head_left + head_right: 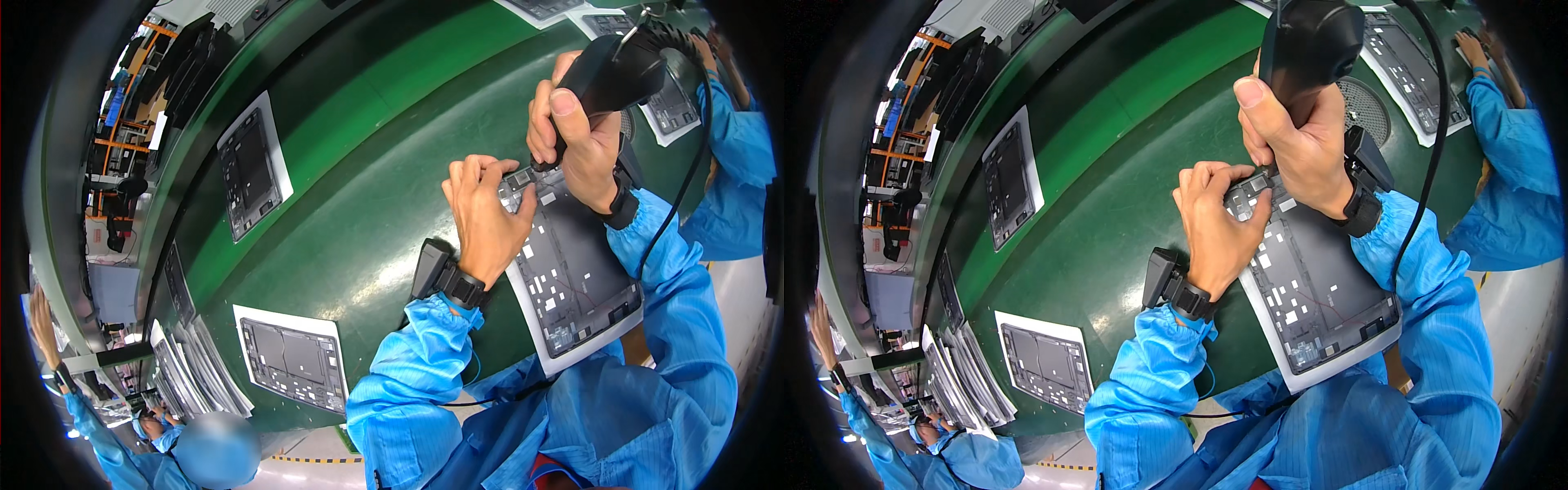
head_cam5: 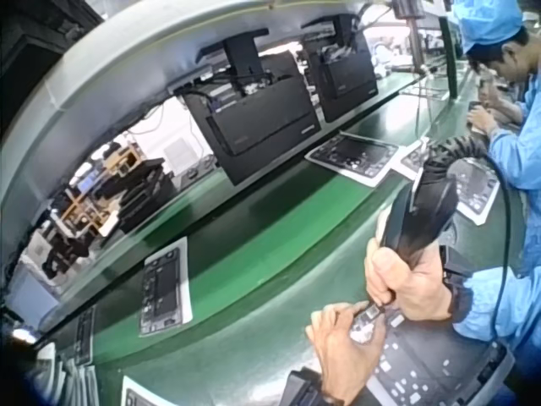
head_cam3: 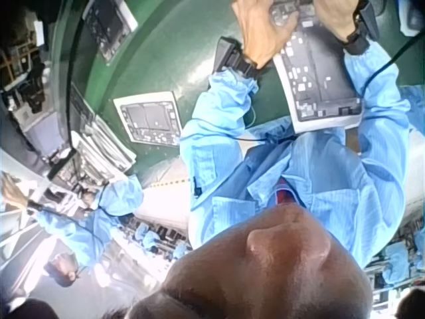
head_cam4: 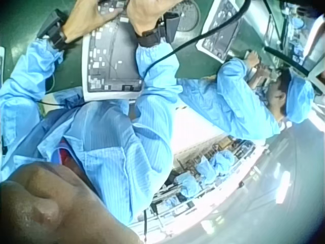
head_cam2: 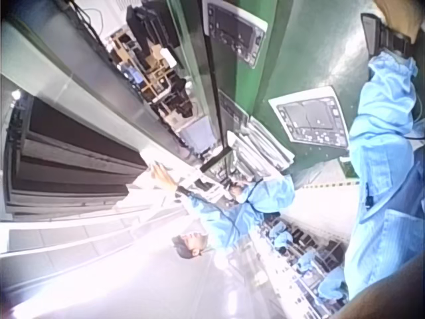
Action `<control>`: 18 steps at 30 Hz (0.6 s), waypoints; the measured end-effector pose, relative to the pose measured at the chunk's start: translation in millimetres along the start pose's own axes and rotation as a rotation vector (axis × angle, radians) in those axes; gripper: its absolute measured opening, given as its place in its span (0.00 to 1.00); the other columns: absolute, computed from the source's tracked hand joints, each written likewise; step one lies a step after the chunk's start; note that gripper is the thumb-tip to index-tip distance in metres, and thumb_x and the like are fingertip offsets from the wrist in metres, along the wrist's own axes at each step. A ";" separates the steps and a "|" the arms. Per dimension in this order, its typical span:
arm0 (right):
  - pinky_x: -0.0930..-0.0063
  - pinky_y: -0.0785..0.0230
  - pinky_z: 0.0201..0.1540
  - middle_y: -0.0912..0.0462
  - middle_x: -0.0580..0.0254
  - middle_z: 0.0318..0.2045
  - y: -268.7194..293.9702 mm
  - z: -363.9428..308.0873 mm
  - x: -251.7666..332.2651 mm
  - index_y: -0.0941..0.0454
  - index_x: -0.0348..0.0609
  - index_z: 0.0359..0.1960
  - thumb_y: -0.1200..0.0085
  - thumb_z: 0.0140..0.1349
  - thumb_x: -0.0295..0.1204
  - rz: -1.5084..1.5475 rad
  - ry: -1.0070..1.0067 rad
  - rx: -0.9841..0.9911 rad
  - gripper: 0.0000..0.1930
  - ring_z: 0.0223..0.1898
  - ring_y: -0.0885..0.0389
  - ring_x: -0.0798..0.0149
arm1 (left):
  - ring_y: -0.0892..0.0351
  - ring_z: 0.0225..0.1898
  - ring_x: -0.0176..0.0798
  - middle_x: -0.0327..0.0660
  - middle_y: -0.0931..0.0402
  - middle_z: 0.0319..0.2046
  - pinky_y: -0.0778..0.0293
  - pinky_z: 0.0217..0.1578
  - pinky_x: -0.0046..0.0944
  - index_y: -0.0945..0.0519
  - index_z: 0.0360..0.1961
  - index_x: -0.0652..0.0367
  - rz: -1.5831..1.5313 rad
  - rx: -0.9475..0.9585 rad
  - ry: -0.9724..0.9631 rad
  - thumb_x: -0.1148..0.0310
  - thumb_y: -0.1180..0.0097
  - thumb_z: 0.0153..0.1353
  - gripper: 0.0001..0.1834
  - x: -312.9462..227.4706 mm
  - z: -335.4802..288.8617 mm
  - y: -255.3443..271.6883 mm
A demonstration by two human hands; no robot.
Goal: Assembling and testing internal components of electronic tablet devices on a factory production line.
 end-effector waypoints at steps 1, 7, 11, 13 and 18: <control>0.77 0.38 0.16 0.33 0.64 0.17 0.0 0.3 -1.0 0.37 0.42 0.44 0.50 0.77 0.37 -0.010 -0.007 0.002 0.13 0.14 0.36 0.73 | 0.29 0.45 0.46 0.40 0.24 0.38 0.37 0.47 0.44 0.14 0.41 0.58 -0.001 0.000 0.000 0.69 0.25 0.48 0.17 1.5 -0.7 -0.6; 0.79 0.40 0.17 0.32 0.69 0.16 1.7 1.5 -4.3 0.33 0.42 0.34 0.47 0.76 0.35 0.018 -0.040 -0.035 0.13 0.13 0.35 0.76 | 0.29 0.44 0.46 0.40 0.24 0.37 0.38 0.47 0.44 0.14 0.39 0.58 0.009 0.028 0.017 0.70 0.28 0.51 0.14 3.4 -0.6 -2.3; 0.80 0.40 0.18 0.31 0.72 0.15 -1.1 1.5 -5.1 0.28 0.40 0.29 0.43 0.74 0.35 0.061 -0.056 -0.095 0.16 0.13 0.35 0.78 | 0.29 0.44 0.46 0.41 0.24 0.37 0.39 0.47 0.44 0.13 0.39 0.58 0.004 0.027 0.018 0.70 0.28 0.51 0.13 3.7 -0.6 -2.3; 0.80 0.40 0.18 0.31 0.72 0.15 -1.8 1.6 -4.6 0.28 0.40 0.29 0.43 0.74 0.35 0.062 -0.053 -0.088 0.16 0.13 0.35 0.78 | 0.29 0.44 0.46 0.40 0.25 0.37 0.39 0.47 0.44 0.13 0.39 0.58 0.006 0.023 0.019 0.70 0.28 0.51 0.13 4.2 -0.7 -1.9; 0.80 0.40 0.18 0.31 0.72 0.15 -1.0 1.2 -6.8 0.28 0.40 0.29 0.43 0.74 0.36 0.062 -0.047 -0.071 0.16 0.14 0.35 0.78 | 0.30 0.43 0.46 0.40 0.25 0.36 0.39 0.46 0.44 0.13 0.39 0.58 -0.002 0.021 0.013 0.71 0.28 0.51 0.13 4.3 -0.7 -1.9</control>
Point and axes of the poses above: each hand's wrist, its own z-axis towards the middle knuckle, its own y-axis out of the back of the hand, x = y × z, the point moved 3 cm from there along z, towards the middle knuckle
